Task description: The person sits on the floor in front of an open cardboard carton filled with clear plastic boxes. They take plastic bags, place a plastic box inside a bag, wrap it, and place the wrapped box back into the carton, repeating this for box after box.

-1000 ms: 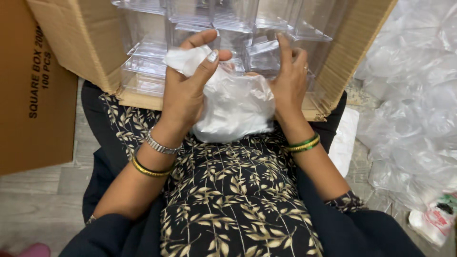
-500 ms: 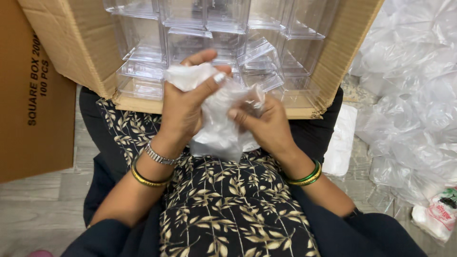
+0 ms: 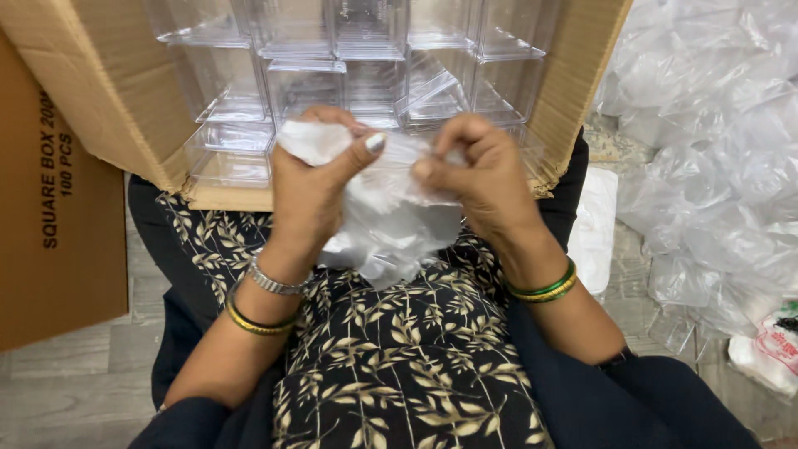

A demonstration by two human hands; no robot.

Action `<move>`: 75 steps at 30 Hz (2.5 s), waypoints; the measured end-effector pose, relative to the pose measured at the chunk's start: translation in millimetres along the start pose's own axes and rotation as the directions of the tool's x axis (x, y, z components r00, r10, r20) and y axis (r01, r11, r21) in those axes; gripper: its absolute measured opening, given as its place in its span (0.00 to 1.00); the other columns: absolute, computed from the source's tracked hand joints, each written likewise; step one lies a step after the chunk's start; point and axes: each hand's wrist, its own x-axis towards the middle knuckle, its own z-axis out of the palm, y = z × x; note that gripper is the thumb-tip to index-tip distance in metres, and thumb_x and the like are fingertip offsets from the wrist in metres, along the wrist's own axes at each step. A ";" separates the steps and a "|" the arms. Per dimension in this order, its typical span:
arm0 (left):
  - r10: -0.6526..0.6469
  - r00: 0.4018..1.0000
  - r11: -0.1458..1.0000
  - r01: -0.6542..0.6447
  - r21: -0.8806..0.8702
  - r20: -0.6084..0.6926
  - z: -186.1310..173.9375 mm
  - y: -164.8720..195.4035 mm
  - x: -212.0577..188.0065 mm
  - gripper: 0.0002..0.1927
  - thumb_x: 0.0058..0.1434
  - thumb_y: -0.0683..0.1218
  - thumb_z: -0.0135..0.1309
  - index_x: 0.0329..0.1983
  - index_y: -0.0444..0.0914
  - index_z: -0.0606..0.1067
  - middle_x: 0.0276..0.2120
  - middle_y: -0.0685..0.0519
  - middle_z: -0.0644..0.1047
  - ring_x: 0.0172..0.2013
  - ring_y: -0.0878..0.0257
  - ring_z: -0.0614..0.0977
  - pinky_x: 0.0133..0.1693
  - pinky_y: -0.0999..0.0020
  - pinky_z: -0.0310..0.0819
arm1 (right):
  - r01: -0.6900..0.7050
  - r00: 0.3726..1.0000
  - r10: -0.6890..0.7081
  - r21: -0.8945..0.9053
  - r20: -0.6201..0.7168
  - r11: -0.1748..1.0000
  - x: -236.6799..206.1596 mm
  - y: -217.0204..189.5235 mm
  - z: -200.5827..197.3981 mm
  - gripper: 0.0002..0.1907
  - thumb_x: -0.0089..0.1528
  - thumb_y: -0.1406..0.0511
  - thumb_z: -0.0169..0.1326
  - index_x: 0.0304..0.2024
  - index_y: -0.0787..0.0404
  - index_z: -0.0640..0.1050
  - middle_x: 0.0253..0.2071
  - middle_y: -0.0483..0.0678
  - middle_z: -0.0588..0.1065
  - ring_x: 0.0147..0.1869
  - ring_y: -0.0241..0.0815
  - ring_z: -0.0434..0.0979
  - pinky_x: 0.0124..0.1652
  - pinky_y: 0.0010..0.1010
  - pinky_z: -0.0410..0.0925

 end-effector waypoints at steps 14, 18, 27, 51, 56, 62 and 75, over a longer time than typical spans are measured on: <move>-0.224 0.962 0.974 0.217 0.058 0.154 -8.5 -26.1 -8.2 0.14 0.75 0.49 0.54 0.39 0.34 0.75 0.31 0.53 0.77 0.32 0.69 0.76 0.34 0.74 0.71 | -0.041 0.987 -0.001 -0.253 -0.162 0.967 -22.7 24.1 0.5 0.11 0.74 0.63 0.56 0.41 0.66 0.79 0.36 0.44 0.75 0.39 0.29 0.70 0.40 0.21 0.66; -0.511 0.819 0.802 0.564 -0.198 0.261 -11.5 -30.0 -9.4 0.10 0.66 0.47 0.54 0.38 0.35 0.77 0.28 0.52 0.79 0.25 0.65 0.80 0.27 0.70 0.76 | -0.205 0.962 0.270 0.542 -0.041 0.815 -12.9 -21.7 -17.3 0.09 0.61 0.64 0.59 0.39 0.63 0.77 0.36 0.47 0.79 0.41 0.36 0.79 0.45 0.29 0.73; -0.255 0.959 0.759 0.277 0.589 -0.123 0.6 -58.2 52.4 0.11 0.61 0.45 0.58 0.33 0.30 0.76 0.22 0.44 0.79 0.21 0.59 0.82 0.24 0.64 0.75 | 0.153 0.849 -0.436 -0.652 -0.297 0.743 57.2 17.8 -35.8 0.12 0.60 0.71 0.55 0.46 0.70 0.77 0.40 0.53 0.75 0.31 0.48 0.66 0.34 0.44 0.62; -0.264 0.965 0.964 0.264 0.016 -0.004 41.9 -30.6 6.2 0.15 0.66 0.46 0.58 0.49 0.29 0.78 0.20 0.54 0.76 0.17 0.70 0.74 0.18 0.74 0.65 | 0.263 0.926 -0.307 -0.210 -0.218 0.942 -2.0 -0.3 -34.1 0.24 0.72 0.57 0.48 0.65 0.66 0.72 0.55 0.50 0.75 0.56 0.36 0.76 0.58 0.27 0.70; -0.192 0.980 0.966 0.178 0.188 0.060 39.9 -20.6 0.1 0.12 0.66 0.45 0.58 0.49 0.35 0.78 0.20 0.57 0.75 0.18 0.71 0.74 0.20 0.74 0.66 | 0.114 0.993 -0.113 0.222 -0.015 0.968 -17.8 5.2 -37.0 0.29 0.74 0.54 0.44 0.69 0.67 0.66 0.56 0.53 0.74 0.59 0.42 0.76 0.59 0.32 0.70; -0.294 0.955 0.860 0.245 0.447 0.042 34.1 -16.8 2.4 0.15 0.67 0.47 0.57 0.28 0.32 0.77 0.16 0.57 0.74 0.16 0.70 0.73 0.19 0.73 0.64 | -0.002 0.990 0.018 0.106 -0.142 0.994 -39.9 40.2 -44.7 0.24 0.75 0.58 0.43 0.63 0.72 0.68 0.56 0.55 0.74 0.57 0.45 0.76 0.58 0.36 0.71; -0.198 0.980 0.771 0.135 0.623 0.033 37.0 -32.0 14.4 0.09 0.62 0.46 0.63 0.38 0.36 0.80 0.26 0.59 0.78 0.27 0.72 0.76 0.30 0.75 0.70 | -0.028 0.997 0.006 0.287 0.077 0.958 -67.4 22.7 -133.1 0.21 0.63 0.60 0.59 0.54 0.64 0.73 0.50 0.50 0.75 0.53 0.46 0.75 0.51 0.38 0.67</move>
